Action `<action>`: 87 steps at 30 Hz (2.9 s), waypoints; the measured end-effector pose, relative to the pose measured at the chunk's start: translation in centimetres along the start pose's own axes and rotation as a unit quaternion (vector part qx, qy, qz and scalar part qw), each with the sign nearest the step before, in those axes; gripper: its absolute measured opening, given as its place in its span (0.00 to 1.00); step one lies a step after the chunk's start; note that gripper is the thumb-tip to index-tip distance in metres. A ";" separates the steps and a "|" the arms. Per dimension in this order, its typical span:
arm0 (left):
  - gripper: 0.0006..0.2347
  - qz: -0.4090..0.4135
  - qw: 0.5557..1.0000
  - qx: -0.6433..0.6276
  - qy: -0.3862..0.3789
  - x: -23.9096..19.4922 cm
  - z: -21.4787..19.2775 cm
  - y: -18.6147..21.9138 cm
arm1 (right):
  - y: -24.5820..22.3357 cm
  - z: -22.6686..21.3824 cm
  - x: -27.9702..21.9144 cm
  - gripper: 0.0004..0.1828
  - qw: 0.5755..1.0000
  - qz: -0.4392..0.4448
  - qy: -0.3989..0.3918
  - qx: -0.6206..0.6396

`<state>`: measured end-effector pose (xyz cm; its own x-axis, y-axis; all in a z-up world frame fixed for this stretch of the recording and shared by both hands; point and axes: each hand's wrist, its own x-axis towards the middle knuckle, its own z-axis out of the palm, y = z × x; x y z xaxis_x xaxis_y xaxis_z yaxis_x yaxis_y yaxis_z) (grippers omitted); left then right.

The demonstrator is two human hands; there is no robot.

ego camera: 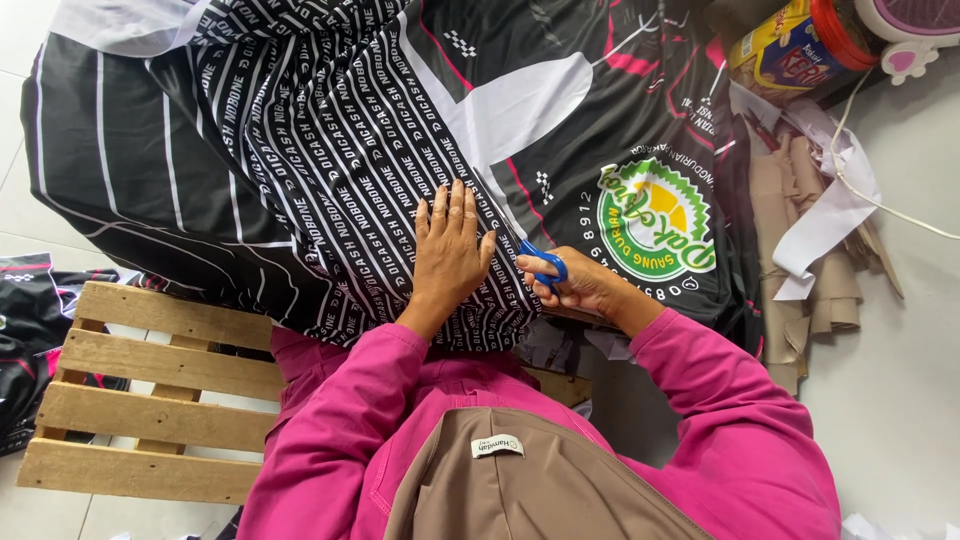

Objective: Cutting out printed fabric patterns using scissors on a low wooden work surface.

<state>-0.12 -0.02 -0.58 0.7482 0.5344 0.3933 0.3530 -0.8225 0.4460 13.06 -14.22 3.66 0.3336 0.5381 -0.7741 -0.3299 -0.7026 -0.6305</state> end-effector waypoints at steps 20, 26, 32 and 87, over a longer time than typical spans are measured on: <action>0.23 0.033 0.998 0.024 0.040 -0.3 0.8 -0.7 | 2.2 -5.8 -1.0 0.17 0.922 -0.173 0.221 -0.268; 0.10 0.127 0.990 -0.022 0.057 -1.7 2.7 -1.8 | 7.9 -10.0 3.4 0.10 0.675 -0.343 0.517 -0.399; 0.04 0.124 0.991 -0.049 0.022 -2.0 3.4 -0.6 | 9.3 -13.0 3.7 0.12 0.625 -0.358 0.575 -0.387; 0.08 -0.100 0.963 0.204 0.147 2.0 -5.1 -19.7 | 6.1 -14.6 2.2 0.20 0.724 -0.211 0.655 -0.045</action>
<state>-8.49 18.27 -4.49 0.4727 0.6722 0.5698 0.7094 -0.6739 0.2065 24.70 -24.13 -1.02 0.9590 -0.1479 0.2417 0.0848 -0.6641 -0.7428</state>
